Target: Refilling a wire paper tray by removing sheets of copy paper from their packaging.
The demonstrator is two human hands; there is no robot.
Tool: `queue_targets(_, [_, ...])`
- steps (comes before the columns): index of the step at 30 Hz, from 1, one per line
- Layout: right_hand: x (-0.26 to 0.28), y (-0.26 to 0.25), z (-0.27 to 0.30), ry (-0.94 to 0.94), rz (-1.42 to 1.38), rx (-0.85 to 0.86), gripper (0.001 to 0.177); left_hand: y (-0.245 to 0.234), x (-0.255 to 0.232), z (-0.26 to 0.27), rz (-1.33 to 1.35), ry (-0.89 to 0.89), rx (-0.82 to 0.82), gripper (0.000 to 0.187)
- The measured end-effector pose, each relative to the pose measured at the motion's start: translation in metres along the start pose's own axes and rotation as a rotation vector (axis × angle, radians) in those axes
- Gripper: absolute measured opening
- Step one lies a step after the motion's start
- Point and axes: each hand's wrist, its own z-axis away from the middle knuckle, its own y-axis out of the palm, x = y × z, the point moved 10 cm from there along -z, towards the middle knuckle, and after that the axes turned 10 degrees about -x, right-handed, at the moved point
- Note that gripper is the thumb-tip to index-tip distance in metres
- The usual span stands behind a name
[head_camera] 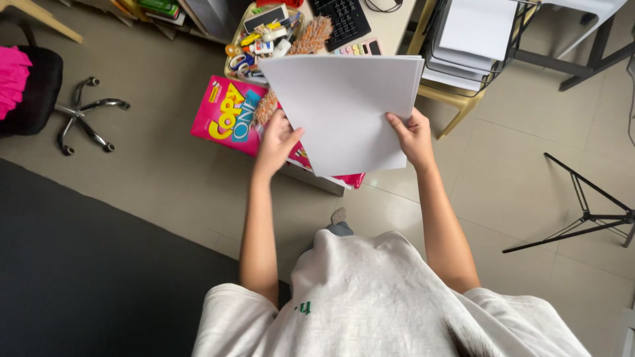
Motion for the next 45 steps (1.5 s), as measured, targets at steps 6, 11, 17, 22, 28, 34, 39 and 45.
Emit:
queue_targets(6, [-0.011,0.006,-0.021,-0.06,-0.03,-0.128,0.022,0.013,0.041,-0.034,-0.175,-0.092,-0.318,0.021])
queue_targets(11, [-0.089,0.014,-0.014,0.014,0.004,-0.159,0.024,0.014,0.084,-0.016,-0.128,-0.048,-0.4,0.031])
queue_targets(17, [-0.185,0.021,0.016,0.208,0.08,-0.113,0.03,0.026,0.183,0.018,-0.077,-0.138,-0.334,0.031])
queue_targets(22, [-0.175,-0.02,0.009,0.244,0.134,-0.249,0.028,0.055,0.191,-0.011,-0.156,-0.213,-0.273,0.018])
queue_targets(28, [-0.171,-0.128,-0.001,0.329,0.307,-0.478,0.032,0.163,0.185,-0.065,-0.241,-0.202,-0.084,0.019])
queue_targets(34, [-0.246,-0.262,0.023,0.391,0.331,-0.625,0.037,0.302,0.274,-0.034,-0.389,-0.436,0.04,0.037])
queue_targets(39, [-0.33,-0.355,0.041,0.707,0.4,-0.6,0.028,0.38,0.385,0.031,-0.511,-0.764,0.136,0.042])
queue_targets(45, [-0.419,-0.407,0.003,0.857,0.587,-0.435,0.027,0.424,0.444,0.031,-0.445,-1.077,0.072,0.043])
